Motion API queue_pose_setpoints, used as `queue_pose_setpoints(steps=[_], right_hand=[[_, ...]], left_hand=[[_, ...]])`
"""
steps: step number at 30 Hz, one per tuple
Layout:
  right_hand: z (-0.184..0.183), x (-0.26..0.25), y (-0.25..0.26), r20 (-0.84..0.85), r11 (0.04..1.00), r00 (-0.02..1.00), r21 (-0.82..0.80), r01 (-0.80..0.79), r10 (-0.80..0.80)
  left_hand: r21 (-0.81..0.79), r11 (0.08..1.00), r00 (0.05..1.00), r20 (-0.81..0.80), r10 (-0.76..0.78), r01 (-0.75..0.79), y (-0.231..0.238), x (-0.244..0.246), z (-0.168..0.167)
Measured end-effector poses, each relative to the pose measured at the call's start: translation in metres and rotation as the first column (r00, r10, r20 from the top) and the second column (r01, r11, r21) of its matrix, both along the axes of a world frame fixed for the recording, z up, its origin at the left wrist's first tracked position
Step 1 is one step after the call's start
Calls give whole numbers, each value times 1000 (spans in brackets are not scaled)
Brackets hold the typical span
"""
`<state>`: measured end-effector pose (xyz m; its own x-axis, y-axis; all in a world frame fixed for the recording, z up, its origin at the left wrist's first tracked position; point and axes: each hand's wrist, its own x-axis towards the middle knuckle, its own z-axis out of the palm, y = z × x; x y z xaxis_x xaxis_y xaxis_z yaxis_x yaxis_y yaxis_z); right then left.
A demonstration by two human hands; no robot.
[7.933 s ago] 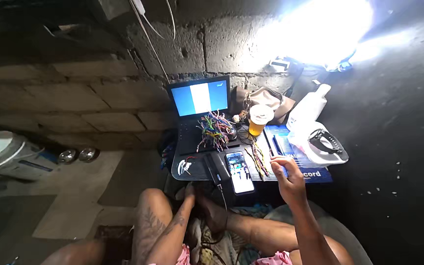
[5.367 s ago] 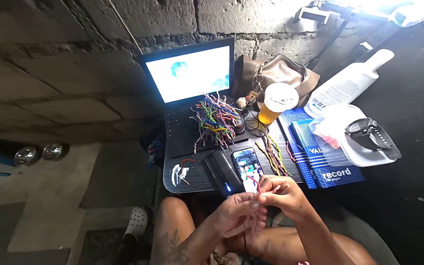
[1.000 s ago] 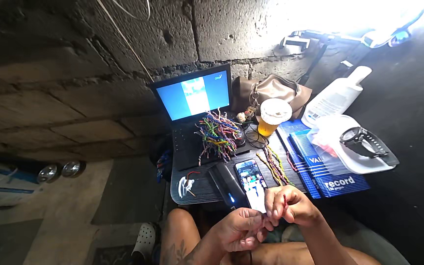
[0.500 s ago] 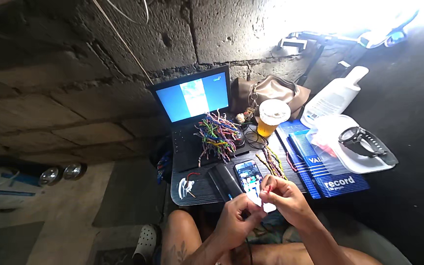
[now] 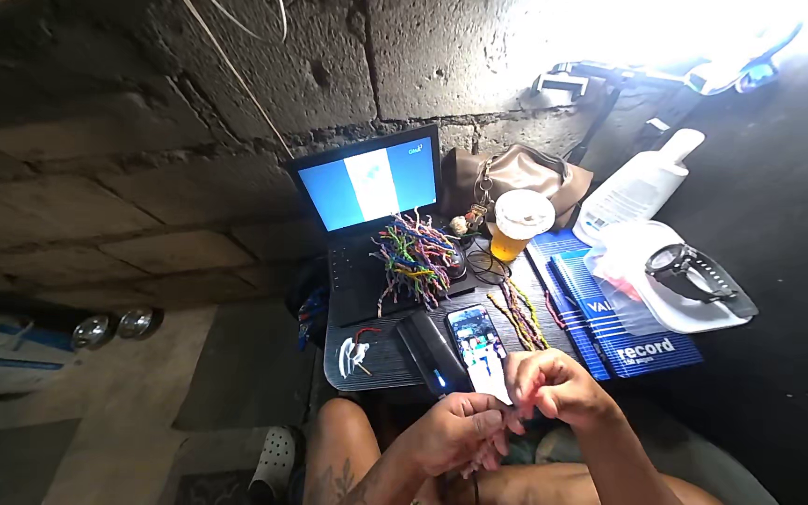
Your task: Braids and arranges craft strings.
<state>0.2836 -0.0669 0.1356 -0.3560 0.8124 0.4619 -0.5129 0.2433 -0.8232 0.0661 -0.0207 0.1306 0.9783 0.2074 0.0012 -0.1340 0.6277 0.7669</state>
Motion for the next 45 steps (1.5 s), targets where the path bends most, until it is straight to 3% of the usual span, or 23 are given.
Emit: queue_pose_setpoints(steps=[6, 8, 10, 11, 13, 14, 15, 16, 18, 20, 22, 25, 29, 32, 34, 35, 36, 38, 39, 40, 41, 42, 45], right_hand=[[8, -3, -4, 39, 990, 994, 105, 95, -100], [9, -6, -7, 34, 977, 977, 50, 210, -211], [10, -12, -9, 62, 935, 934, -21, 355, -353], [10, -16, -9, 107, 894, 892, -47, 445, -439], [8, -25, -8, 246, 755, 743, -58, 653, -623], [7, -29, -7, 309, 684, 663, -53, 728, -682], [6, -31, -6, 351, 637, 615, -63, 768, -706], [7, -32, -5, 365, 625, 614, -102, 774, -700], [10, -28, -4, 327, 694, 720, -214, 687, -612], [6, -18, -4, 198, 825, 868, -273, 495, -455], [2, -12, -3, 95, 920, 945, -220, 326, -312], [1, -7, -2, -11, 985, 991, -108, 133, -135], [0, -5, -3, -83, 998, 996, -64, 7, -13], [0, -10, -5, -47, 990, 992, -78, 117, -121], [2, -17, -6, -9, 964, 968, -95, 248, -250], [4, -22, -6, 24, 938, 944, -113, 328, -328], [6, -26, -7, 71, 897, 907, -137, 421, -415], [8, -35, -9, 198, 768, 780, -152, 623, -594], [8, -37, -8, 267, 702, 706, -128, 701, -656], [7, -38, -6, 331, 648, 636, -90, 756, -697], [7, -37, -5, 389, 611, 577, -45, 791, -718], [9, -33, -4, 453, 583, 517, 7, 812, -726], [18, -5, -4, 671, 476, 268, 145, 867, -691]], left_hand=[[-116, 984, 987, 109, -120, 132, -10, 6, -8], [-50, 999, 994, 109, 8, -2, -12, 7, -8], [216, 942, 966, 88, 244, -257, -12, 7, -4], [430, 810, 914, 108, 392, -399, -13, 8, -1], [807, 283, 747, 266, 610, -518, -11, 12, -1], [873, 61, 681, 333, 653, -485, -9, 13, -4], [895, -24, 648, 341, 681, -446, -8, 13, -6], [905, 24, 647, 285, 707, -424, -9, 13, -5], [812, 411, 734, 33, 678, -416, -9, 10, 6], [540, 760, 862, -116, 493, -362, -5, 7, 11], [293, 916, 946, -93, 311, -273, -2, 4, 7], [58, 991, 992, -31, 126, -124, -2, 3, 2], [-90, 995, 999, 33, -41, 44, -2, 5, -5], [-70, 996, 998, 37, -47, 50, -6, 7, -6], [73, 996, 998, 12, 58, -59, -8, 7, -4], [246, 955, 985, -7, 173, -166, -9, 6, -1], [464, 840, 948, -3, 319, -281, -11, 5, 3], [831, 388, 825, 141, 548, -400, -12, 8, 6], [900, 169, 761, 226, 608, -403, -12, 11, 3], [923, 29, 715, 276, 642, -383, -12, 14, 1], [934, -30, 685, 283, 672, -356, -12, 16, -1], [945, -23, 668, 248, 702, -328, -12, 17, -1], [944, 215, 642, -3, 766, -252, 3, 14, 16]])
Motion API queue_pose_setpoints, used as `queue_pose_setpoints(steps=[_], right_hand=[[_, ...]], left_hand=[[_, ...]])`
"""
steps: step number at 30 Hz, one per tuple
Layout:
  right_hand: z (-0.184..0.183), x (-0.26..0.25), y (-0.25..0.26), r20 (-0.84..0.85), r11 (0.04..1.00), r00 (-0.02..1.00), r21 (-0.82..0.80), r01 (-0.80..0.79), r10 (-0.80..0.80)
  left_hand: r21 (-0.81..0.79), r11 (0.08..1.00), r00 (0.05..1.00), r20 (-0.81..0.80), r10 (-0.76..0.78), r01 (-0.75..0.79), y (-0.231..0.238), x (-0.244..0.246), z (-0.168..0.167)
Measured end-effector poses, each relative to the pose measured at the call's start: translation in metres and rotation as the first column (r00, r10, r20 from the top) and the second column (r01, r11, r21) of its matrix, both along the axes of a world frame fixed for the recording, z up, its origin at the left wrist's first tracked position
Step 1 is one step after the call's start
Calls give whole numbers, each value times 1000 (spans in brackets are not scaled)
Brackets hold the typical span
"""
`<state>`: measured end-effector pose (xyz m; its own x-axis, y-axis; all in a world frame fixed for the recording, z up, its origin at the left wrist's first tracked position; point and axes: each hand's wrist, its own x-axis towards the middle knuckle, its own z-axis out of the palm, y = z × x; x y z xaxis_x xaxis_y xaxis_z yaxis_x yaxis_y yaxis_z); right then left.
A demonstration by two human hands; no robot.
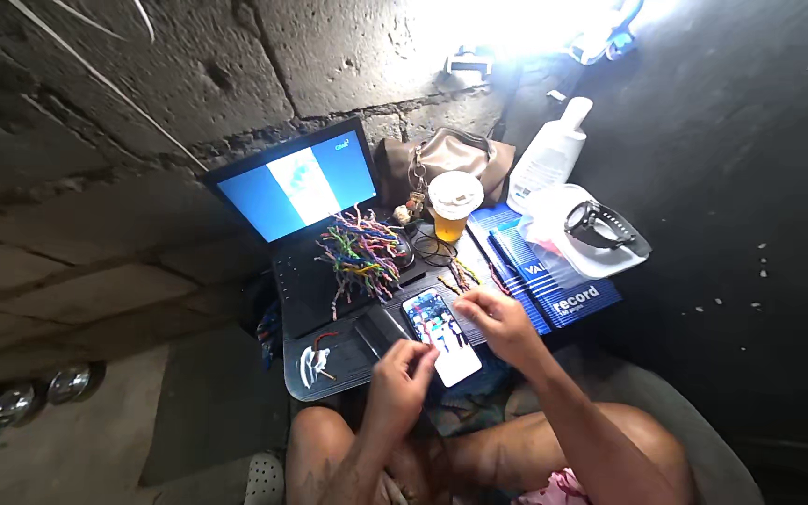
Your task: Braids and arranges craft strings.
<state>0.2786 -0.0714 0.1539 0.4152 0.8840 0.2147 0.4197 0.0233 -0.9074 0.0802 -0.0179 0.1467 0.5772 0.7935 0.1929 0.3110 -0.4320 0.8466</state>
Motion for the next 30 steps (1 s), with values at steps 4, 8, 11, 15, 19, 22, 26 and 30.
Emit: queue_pose_setpoints(steps=[4, 8, 11, 15, 19, 22, 26, 30], right_hand=[[-28, 54, 6, 186, 927, 950, -238, 289, -249], [-50, 59, 13, 246, 891, 937, -324, 319, -246], [-50, 51, 20, 203, 920, 957, -294, 260, -206], [-39, 49, 22, -66, 964, 984, -224, 145, -164], [-28, 56, 14, -37, 972, 978, -124, 200, -205], [-28, 61, 8, 61, 960, 972, -151, 234, -227], [-43, 66, 17, 168, 943, 980, -298, 151, -104], [-54, 62, 32, 284, 865, 959, -486, 123, 23]], left_hand=[[-24, 987, 983, -101, 155, -159, 52, 2, 37], [104, 958, 942, -184, 281, -266, 116, 19, 54], [60, 965, 953, -151, 263, -257, 137, 39, 58], [-79, 997, 996, -86, 14, -21, 106, 88, 32], [-270, 958, 982, -136, -132, 92, 65, 149, -11], [-284, 948, 908, -344, -237, 140, 51, 162, -15], [-68, 989, 853, -501, -146, 130, 74, 142, 22], [286, 955, 811, -576, 105, 79, 138, 109, 52]])
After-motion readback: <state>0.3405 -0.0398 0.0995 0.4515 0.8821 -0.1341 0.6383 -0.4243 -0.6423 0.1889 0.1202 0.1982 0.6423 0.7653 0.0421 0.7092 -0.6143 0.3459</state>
